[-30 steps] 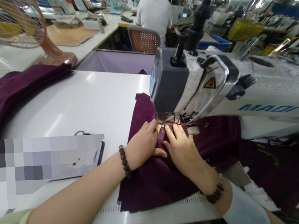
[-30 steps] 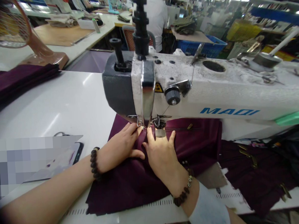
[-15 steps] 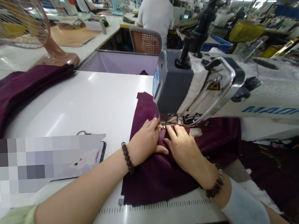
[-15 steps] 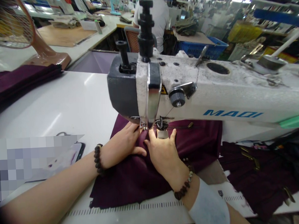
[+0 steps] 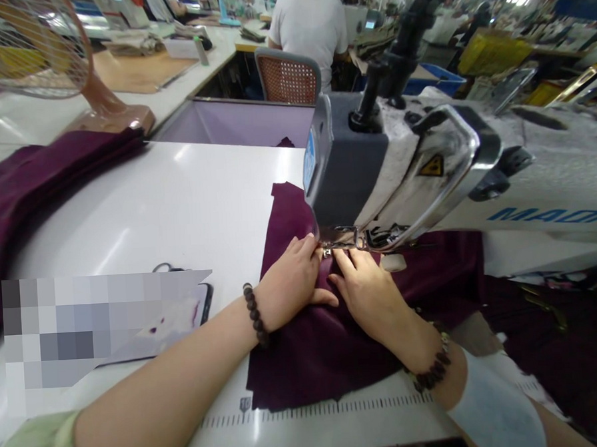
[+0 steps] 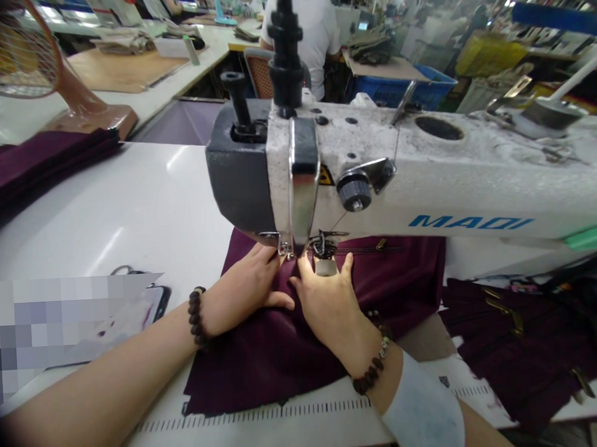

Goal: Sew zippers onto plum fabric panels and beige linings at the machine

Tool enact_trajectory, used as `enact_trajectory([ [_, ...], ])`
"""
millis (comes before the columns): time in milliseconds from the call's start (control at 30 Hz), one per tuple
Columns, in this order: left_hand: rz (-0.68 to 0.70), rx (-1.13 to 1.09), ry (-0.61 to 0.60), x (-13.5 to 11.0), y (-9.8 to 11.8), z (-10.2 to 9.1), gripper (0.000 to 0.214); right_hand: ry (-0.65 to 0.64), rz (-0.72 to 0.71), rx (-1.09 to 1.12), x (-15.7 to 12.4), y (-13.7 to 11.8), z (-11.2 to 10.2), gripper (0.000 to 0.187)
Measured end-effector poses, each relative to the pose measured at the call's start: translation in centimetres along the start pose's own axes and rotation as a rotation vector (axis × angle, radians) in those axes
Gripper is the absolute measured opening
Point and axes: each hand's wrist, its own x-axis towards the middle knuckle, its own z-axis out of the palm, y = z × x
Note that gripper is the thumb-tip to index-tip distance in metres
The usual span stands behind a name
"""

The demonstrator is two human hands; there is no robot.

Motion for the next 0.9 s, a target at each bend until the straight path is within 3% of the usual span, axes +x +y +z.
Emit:
enact_trajectory([
  [200, -0.026, 0.009, -0.029, 0.1, 0.1, -0.1, 0.091, 0.026, 0.007, 0.043, 0.2, 0.1, 0.2, 0.039],
  [333, -0.046, 0.073, -0.056, -0.2, 0.6, -0.5, 0.094, 0.032, -0.011, 0.061, -0.4, 0.2, -1.1, 0.039],
  [467, -0.17, 0.227, -0.169, -2.4, 0.8, -1.2, 0.098, 0.203, -0.013, -0.068, -3.2, 1.3, -2.2, 0.038],
  [533, -0.299, 0.302, -0.204, -3.6, 0.3, -1.5, 0.095, 0.286, 0.001, -0.153, -4.9, 2.2, -1.6, 0.042],
  [633, -0.407, 0.351, -0.207, -4.7, -0.9, -1.9, 0.09, 0.298, 0.028, -0.202, -6.4, 3.5, 0.3, 0.047],
  [767, -0.403, 0.294, -0.238, -5.2, -2.1, -2.7, 0.094, 0.286, 0.045, -0.182, -6.9, 3.7, 2.2, 0.047],
  [900, -0.349, 0.219, -0.236, -6.3, -1.5, -3.5, 0.099, 0.314, 0.052, -0.169, -6.9, 3.7, 2.7, 0.047],
])
